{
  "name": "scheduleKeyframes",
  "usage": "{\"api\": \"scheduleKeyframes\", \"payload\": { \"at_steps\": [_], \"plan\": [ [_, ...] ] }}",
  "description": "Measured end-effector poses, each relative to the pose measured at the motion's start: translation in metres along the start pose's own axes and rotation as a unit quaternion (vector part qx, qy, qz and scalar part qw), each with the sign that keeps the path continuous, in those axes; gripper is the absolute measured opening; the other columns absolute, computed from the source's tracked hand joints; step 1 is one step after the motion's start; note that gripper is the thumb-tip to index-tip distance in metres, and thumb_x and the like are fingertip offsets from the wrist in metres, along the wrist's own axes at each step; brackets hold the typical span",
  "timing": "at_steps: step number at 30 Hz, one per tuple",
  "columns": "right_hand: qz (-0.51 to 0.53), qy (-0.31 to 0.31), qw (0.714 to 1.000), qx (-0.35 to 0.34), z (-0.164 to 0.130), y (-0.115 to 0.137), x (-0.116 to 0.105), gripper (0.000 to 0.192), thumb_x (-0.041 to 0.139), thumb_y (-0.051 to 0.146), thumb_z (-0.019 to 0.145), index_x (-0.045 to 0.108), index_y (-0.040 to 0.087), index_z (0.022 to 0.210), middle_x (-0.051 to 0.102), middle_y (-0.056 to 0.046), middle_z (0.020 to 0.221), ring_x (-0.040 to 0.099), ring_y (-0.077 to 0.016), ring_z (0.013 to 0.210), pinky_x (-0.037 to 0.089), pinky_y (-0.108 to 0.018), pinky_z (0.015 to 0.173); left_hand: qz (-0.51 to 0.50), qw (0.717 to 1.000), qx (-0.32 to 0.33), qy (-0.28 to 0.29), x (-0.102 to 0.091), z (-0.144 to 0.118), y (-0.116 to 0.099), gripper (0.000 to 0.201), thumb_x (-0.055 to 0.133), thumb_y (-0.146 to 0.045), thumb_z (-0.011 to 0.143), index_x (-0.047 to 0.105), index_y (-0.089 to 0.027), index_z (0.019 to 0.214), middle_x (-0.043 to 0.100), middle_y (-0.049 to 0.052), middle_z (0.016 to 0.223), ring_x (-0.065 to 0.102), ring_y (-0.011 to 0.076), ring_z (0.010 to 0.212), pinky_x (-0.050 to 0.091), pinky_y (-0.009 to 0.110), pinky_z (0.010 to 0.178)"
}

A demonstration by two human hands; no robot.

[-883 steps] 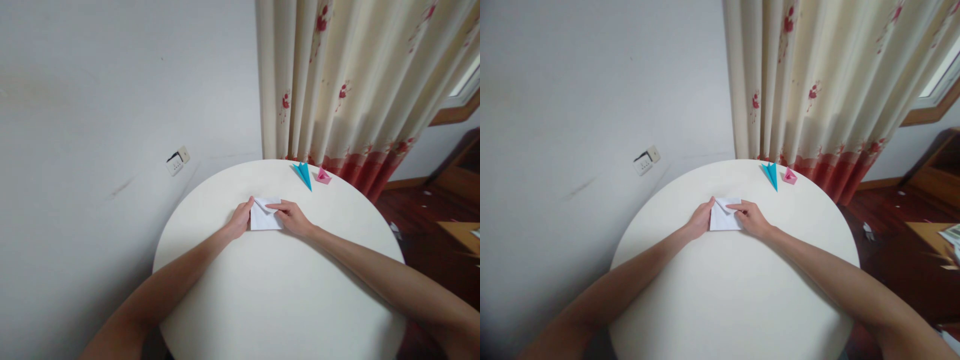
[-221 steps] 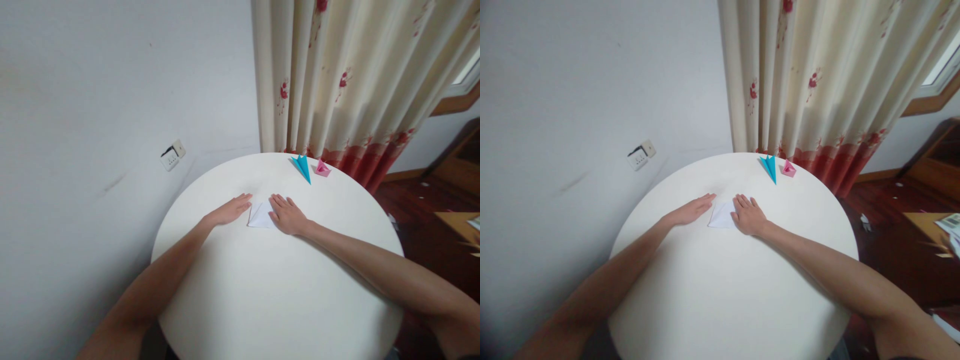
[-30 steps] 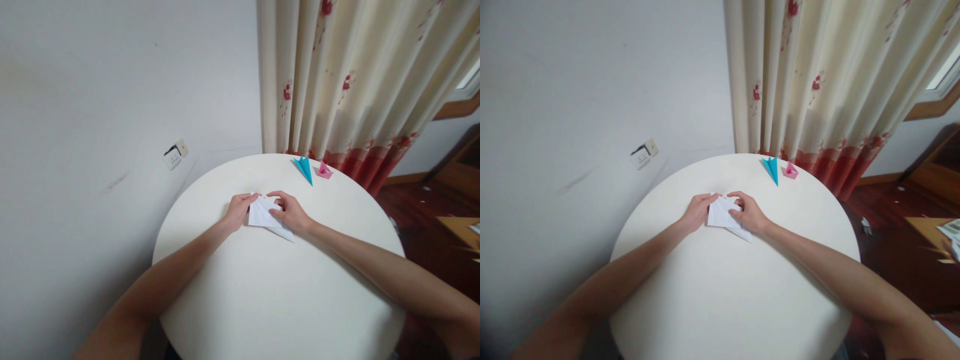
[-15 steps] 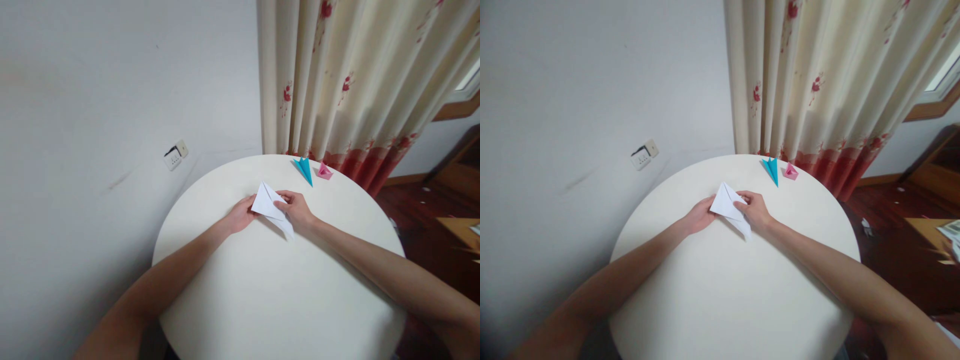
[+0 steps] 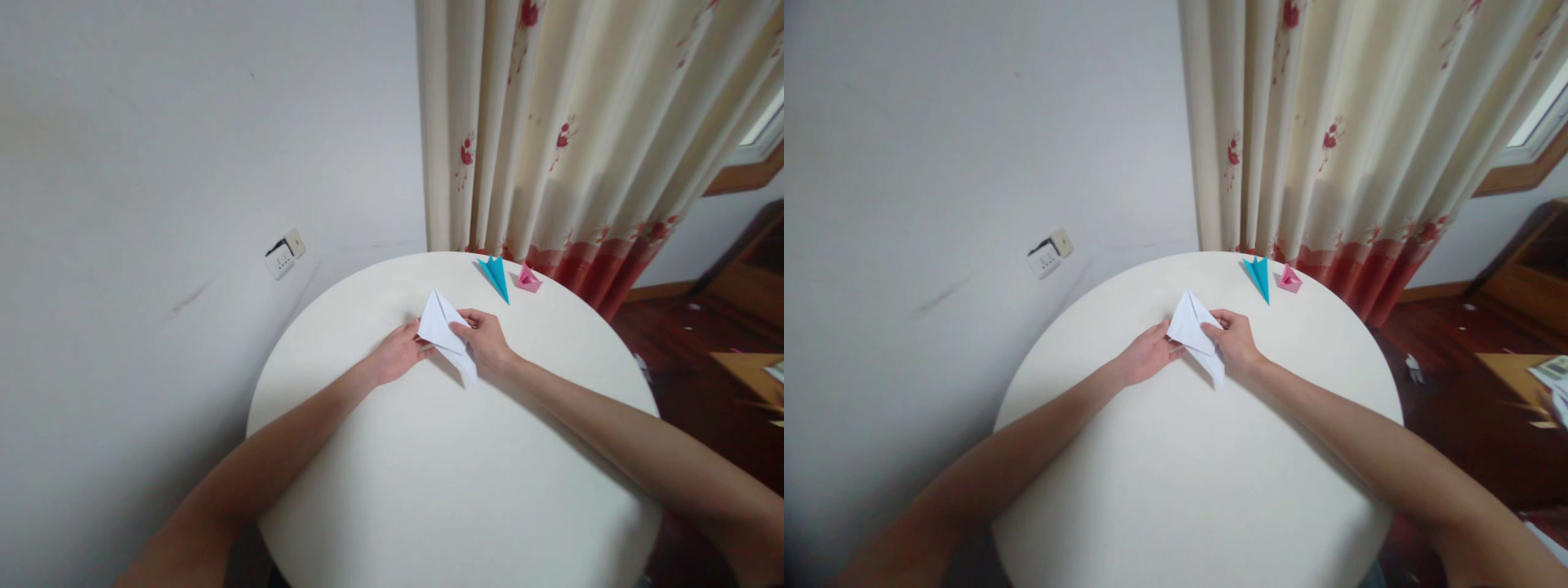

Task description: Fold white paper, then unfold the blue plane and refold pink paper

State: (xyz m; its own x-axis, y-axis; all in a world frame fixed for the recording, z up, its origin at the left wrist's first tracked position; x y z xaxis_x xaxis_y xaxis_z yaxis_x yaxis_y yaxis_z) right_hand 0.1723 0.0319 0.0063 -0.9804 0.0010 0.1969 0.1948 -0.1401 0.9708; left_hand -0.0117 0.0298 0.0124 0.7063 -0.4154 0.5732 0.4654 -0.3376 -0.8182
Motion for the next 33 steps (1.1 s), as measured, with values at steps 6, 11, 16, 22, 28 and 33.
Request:
{"api": "scheduleKeyframes", "payload": {
  "at_steps": [6, 11, 16, 22, 28, 33],
  "plan": [
    [-0.004, 0.033, 0.999, 0.014, -0.006, 0.003, 0.007, 0.030, 0.078, 0.027, 0.061, 0.072, 0.013, 0.087, 0.073, -0.005, 0.082, 0.062, -0.0156, 0.067, 0.048, -0.027, 0.062, 0.073, 0.997, 0.022, -0.005, 0.002, 0.000, 0.007, 0.037, 0.071, -0.048, 0.080, 0.066, -0.014, 0.096, 0.068, 0.008, 0.091, 0.061, 0.0168, 0.083, 0.047, 0.026, 0.071],
    [0.013, 0.074, 0.996, 0.051, -0.012, 0.002, 0.014, 0.034, 0.079, 0.027, 0.061, 0.073, 0.013, 0.091, 0.074, -0.006, 0.083, 0.064, -0.0161, 0.066, 0.048, -0.027, 0.062, 0.111, 0.993, 0.012, -0.033, 0.003, 0.001, 0.017, 0.051, 0.071, -0.051, 0.079, 0.063, -0.013, 0.113, 0.070, 0.013, 0.105, 0.062, 0.0241, 0.100, 0.047, 0.035, 0.087],
    [0.045, 0.070, 0.994, 0.074, -0.012, 0.001, 0.014, 0.036, 0.082, 0.028, 0.058, 0.074, 0.013, 0.090, 0.075, -0.006, 0.084, 0.064, -0.0165, 0.068, 0.049, -0.027, 0.063, 0.054, 0.998, 0.012, 0.000, 0.013, 0.000, 0.014, 0.067, 0.047, -0.069, 0.085, 0.060, -0.017, 0.125, 0.064, 0.013, 0.125, 0.054, 0.0280, 0.120, 0.040, 0.041, 0.102],
    [0.064, 0.077, 0.992, 0.071, -0.012, 0.003, 0.013, 0.037, 0.083, 0.030, 0.058, 0.073, 0.013, 0.089, 0.074, -0.005, 0.079, 0.063, -0.0164, 0.066, 0.048, -0.027, 0.062, 0.033, 0.999, 0.006, 0.014, 0.018, -0.002, 0.011, 0.060, 0.046, -0.061, 0.091, 0.056, -0.020, 0.132, 0.061, 0.011, 0.131, 0.054, 0.0265, 0.121, 0.039, 0.040, 0.103],
    [0.019, 0.091, 0.995, 0.042, -0.014, -0.001, 0.016, 0.038, 0.081, 0.031, 0.062, 0.073, 0.013, 0.094, 0.074, -0.006, 0.085, 0.064, -0.0166, 0.068, 0.048, -0.027, 0.062, 0.116, 0.992, 0.022, -0.037, 0.005, 0.002, 0.015, 0.052, 0.067, -0.048, 0.084, 0.064, -0.011, 0.120, 0.069, 0.014, 0.110, 0.062, 0.0252, 0.102, 0.046, 0.033, 0.085],
    [0.013, 0.079, 0.996, 0.047, -0.015, -0.001, 0.017, 0.036, 0.081, 0.033, 0.062, 0.071, 0.014, 0.090, 0.073, -0.005, 0.080, 0.063, -0.0163, 0.065, 0.046, -0.026, 0.059, 0.168, 0.983, 0.039, -0.066, 0.004, 0.002, 0.013, 0.048, 0.073, -0.049, 0.077, 0.070, -0.007, 0.100, 0.073, 0.013, 0.090, 0.065, 0.0234, 0.084, 0.046, 0.030, 0.073]
  ]
}}
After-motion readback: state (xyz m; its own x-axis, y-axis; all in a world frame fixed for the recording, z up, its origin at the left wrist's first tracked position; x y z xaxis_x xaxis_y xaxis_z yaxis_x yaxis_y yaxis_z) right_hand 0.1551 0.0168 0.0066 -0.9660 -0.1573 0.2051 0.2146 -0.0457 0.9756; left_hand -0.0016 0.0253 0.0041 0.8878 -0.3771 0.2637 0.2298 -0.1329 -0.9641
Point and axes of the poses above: each hand's wrist, its own z-axis towards the middle knuckle, its own x-axis out of the palm, y = z × x, the point moved 2 cm from there along z, towards the middle knuckle
